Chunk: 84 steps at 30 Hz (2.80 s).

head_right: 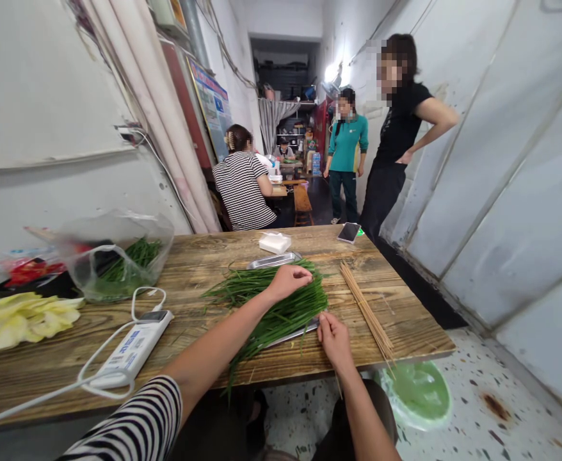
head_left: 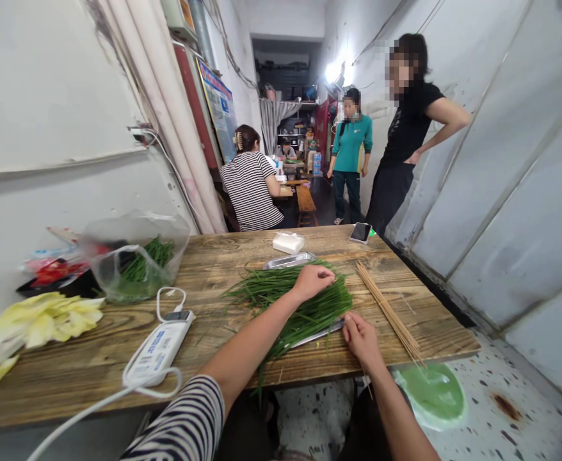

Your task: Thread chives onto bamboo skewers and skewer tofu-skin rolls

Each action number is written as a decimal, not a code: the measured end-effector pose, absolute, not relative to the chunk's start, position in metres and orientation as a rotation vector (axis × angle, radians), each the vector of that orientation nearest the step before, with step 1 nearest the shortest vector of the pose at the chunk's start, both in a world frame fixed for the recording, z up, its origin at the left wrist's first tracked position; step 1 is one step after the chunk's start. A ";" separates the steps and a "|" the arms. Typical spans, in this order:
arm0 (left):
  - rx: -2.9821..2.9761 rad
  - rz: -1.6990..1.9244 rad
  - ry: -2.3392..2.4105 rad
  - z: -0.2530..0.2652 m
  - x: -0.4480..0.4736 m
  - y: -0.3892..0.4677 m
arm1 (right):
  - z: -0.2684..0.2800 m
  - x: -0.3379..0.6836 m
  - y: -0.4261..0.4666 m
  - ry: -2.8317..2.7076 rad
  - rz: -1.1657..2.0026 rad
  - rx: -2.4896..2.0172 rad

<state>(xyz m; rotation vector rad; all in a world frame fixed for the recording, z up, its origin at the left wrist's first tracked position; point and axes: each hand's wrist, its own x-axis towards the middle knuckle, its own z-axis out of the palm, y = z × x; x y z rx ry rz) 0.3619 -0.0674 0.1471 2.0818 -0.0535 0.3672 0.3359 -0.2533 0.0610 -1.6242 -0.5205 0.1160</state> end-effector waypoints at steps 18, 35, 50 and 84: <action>2.113 0.366 -0.088 0.143 0.364 -0.066 | 0.060 0.336 -0.254 -0.518 0.137 -1.616; 2.105 0.358 -0.092 0.139 0.367 -0.064 | 0.061 0.336 -0.255 -0.527 0.126 -1.606; 1.941 0.267 -0.099 0.148 0.358 -0.058 | 0.074 0.333 -0.256 -0.544 0.100 -1.633; 1.831 0.251 -0.107 0.204 0.331 -0.008 | 0.285 0.378 -0.227 -0.989 -0.271 -1.782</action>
